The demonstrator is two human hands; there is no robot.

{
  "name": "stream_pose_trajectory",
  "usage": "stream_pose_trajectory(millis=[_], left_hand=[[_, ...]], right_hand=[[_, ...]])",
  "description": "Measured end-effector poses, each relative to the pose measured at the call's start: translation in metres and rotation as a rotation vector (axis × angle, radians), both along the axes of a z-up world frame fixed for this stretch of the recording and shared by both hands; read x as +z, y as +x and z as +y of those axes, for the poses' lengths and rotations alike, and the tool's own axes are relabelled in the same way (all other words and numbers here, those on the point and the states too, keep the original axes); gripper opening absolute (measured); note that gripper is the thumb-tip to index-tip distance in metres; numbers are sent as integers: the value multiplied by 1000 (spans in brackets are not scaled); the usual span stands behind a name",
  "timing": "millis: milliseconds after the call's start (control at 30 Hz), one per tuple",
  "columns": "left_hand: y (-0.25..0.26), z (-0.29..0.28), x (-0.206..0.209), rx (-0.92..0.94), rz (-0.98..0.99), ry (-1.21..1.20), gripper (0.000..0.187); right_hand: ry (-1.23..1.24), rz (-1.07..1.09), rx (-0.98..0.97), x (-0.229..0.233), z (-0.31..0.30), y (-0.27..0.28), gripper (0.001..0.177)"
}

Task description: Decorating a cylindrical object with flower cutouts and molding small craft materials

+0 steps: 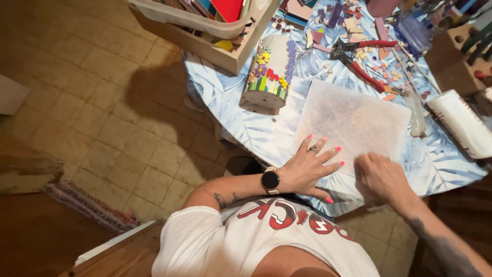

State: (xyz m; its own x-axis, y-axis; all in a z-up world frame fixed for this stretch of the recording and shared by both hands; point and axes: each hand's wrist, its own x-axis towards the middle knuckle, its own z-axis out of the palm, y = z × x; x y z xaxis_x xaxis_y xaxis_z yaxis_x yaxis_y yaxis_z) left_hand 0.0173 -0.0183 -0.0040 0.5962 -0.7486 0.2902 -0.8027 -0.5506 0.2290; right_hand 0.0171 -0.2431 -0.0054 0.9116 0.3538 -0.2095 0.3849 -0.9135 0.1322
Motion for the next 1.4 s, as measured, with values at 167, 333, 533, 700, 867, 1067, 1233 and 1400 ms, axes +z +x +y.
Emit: stream_pose_trajectory(millis=[167,333,533,700,867,1067,1233,1400], left_hand=[[-2,-5,-8,22,-17,0,77],[-2,-9,-14,21,-47,-15,78],[0,-8,-9,32,-98,162,85],[-1,-9,-8,51,-124,128,84],[1,-10,-10,38,-88,138,84],[2,-11,-14,43,-67,126,86],[5,-19,-10,26,140,-113,70],[5,-9,34,81,374,-925,42]], right_hand=[[134,-125,67,-12,51,92,20],[73,-176,185,-18,21,67,21],[24,-146,63,-9,-5,6,6],[170,12,-6,19,70,97,13],[86,-86,212,6,35,79,15],[-157,202,164,-7,-67,4,14],[676,-31,2,44,8,2,25],[1236,-156,22,25,57,9,24]])
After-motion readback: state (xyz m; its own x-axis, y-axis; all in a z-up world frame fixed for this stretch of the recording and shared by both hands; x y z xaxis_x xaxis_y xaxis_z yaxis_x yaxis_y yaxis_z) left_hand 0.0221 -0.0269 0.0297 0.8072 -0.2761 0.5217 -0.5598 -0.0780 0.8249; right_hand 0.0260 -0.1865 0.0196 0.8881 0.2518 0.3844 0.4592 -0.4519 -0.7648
